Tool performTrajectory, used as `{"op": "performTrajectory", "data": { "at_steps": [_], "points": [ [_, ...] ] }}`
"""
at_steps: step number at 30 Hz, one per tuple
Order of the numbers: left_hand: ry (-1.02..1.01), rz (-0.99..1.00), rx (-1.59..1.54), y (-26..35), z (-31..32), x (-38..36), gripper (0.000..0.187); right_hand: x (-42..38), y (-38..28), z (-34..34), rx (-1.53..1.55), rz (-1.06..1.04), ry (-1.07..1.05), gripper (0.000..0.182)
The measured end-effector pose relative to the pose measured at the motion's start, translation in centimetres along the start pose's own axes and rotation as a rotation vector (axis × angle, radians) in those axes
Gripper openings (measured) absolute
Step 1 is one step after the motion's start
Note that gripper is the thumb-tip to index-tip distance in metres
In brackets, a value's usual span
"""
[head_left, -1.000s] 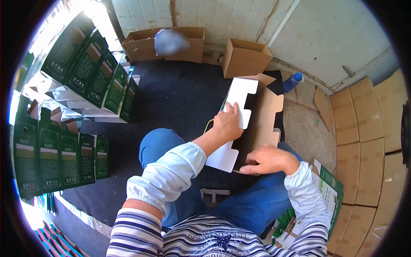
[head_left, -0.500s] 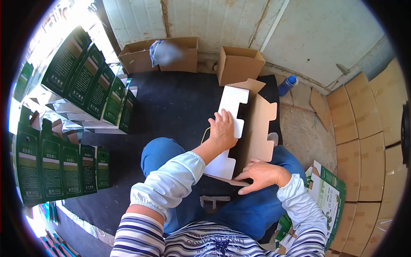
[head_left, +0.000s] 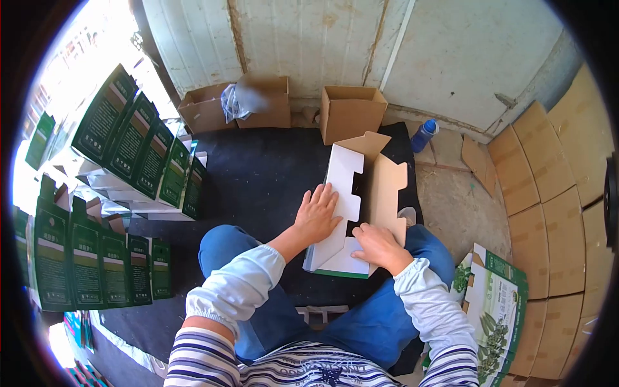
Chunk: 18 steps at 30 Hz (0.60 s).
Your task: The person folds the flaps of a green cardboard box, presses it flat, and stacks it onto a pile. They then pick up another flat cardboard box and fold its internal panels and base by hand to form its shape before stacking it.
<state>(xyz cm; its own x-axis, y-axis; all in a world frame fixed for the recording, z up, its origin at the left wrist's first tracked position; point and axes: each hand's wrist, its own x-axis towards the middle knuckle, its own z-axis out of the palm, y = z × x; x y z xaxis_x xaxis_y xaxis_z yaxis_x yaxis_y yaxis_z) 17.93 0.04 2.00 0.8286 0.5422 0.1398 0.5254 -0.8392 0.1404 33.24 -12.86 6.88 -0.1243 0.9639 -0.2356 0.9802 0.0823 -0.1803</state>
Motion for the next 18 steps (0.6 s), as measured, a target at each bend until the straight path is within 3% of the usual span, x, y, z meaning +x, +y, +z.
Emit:
{"op": "performTrajectory", "data": {
  "at_steps": [5, 11, 15, 18],
  "points": [
    [-0.03, 0.122, -0.06, 1.5, -2.5, -3.2, 0.059, 0.3, 0.8, -0.3, -0.085, -0.023, 0.035, 0.051],
    [-0.147, 0.536, -0.145, 4.1, -2.7, -6.8, 0.059, 1.4, 1.1, -0.2, -0.068, -0.024, -0.082, 0.047],
    [-0.05, 0.507, -0.063, 4.3, -1.9, -6.5, 0.061, 2.7, 2.7, -0.9, 0.143, 0.05, -0.057, 0.044],
    [-0.135, 0.449, -0.054, 4.3, -2.1, -6.4, 0.062, 5.1, 5.2, -1.8, 0.185, 0.143, 0.374, 0.056]
  ]
}}
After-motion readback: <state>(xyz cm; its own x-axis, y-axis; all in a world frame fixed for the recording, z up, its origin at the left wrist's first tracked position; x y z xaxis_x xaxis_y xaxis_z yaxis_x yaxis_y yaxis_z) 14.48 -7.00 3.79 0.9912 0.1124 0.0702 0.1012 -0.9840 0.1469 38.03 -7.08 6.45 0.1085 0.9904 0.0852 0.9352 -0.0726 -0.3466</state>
